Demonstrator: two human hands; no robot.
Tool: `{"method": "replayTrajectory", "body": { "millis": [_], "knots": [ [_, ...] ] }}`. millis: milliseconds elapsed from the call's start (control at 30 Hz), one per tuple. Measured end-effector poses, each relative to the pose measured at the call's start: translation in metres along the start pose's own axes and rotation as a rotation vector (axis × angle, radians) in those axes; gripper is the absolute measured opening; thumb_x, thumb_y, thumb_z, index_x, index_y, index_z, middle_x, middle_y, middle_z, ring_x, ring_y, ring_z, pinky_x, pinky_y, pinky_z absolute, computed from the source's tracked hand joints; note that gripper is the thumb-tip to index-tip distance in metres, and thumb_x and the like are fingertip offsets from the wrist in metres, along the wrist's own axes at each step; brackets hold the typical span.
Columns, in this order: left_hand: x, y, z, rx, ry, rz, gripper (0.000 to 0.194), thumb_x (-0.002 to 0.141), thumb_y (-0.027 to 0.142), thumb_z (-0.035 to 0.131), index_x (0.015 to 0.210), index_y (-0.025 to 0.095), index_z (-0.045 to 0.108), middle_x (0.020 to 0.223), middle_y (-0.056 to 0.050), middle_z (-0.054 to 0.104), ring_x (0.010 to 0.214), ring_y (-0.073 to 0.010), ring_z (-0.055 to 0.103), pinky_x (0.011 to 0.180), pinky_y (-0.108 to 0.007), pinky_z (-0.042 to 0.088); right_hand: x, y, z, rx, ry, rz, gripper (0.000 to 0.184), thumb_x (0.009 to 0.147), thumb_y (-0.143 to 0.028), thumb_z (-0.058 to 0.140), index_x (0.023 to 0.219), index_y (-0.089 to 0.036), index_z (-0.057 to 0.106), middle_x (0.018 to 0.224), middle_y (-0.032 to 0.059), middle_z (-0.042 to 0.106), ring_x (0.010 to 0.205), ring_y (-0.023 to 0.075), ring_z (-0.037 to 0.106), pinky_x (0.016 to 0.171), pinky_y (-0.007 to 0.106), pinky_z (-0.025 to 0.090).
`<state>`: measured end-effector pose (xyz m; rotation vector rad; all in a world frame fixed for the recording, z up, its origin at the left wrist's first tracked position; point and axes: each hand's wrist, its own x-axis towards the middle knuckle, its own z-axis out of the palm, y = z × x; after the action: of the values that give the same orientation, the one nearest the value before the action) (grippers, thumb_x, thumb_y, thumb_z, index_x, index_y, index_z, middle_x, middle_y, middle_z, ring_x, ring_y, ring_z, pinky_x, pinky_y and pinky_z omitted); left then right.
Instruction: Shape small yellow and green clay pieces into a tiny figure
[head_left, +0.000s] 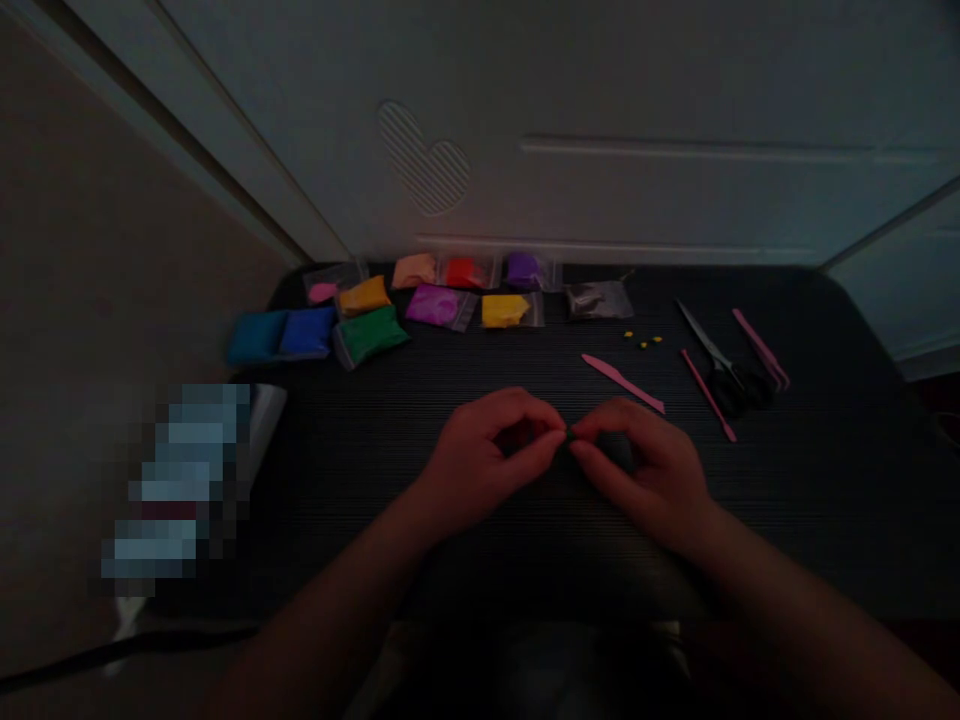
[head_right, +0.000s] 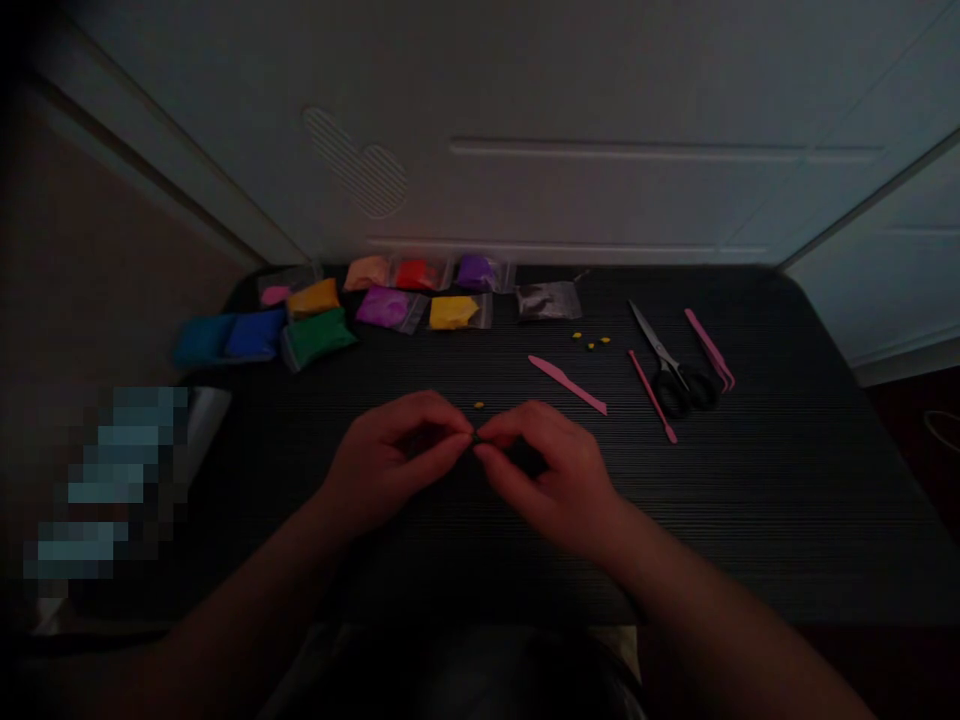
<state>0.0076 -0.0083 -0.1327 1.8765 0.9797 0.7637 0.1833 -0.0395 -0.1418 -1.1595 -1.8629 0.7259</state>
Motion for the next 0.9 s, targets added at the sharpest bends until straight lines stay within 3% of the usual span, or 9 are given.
{"method": "replayTrajectory", "body": {
  "millis": [633, 900],
  "knots": [
    [0.0002, 0.0002, 0.0029, 0.041, 0.038, 0.019, 0.006, 0.076, 0.02, 0.053, 0.079, 0.018, 0.058, 0.071, 0.001, 0.056, 0.064, -0.0087, 0.051, 0.056, -0.02, 0.038, -0.0009, -0.0029, 0.0047, 0.006, 0.029, 0.086, 0.008, 0.075, -0.019, 0.055, 0.082, -0.02, 0.056, 0.071, -0.0016, 0.057, 0.067, 0.0107, 0.054, 0.062, 0.024, 0.042],
    [-0.0006, 0.0008, 0.0034, 0.055, 0.088, 0.06, 0.005, 0.074, 0.018, 0.056, 0.078, 0.018, 0.058, 0.071, 0.002, 0.056, 0.063, -0.0076, 0.051, 0.056, -0.019, 0.039, -0.0025, -0.0006, 0.0049, 0.001, 0.112, 0.078, 0.008, 0.074, -0.018, 0.056, 0.081, -0.021, 0.056, 0.071, -0.0009, 0.059, 0.067, 0.0124, 0.055, 0.061, 0.027, 0.043]
  ]
}}
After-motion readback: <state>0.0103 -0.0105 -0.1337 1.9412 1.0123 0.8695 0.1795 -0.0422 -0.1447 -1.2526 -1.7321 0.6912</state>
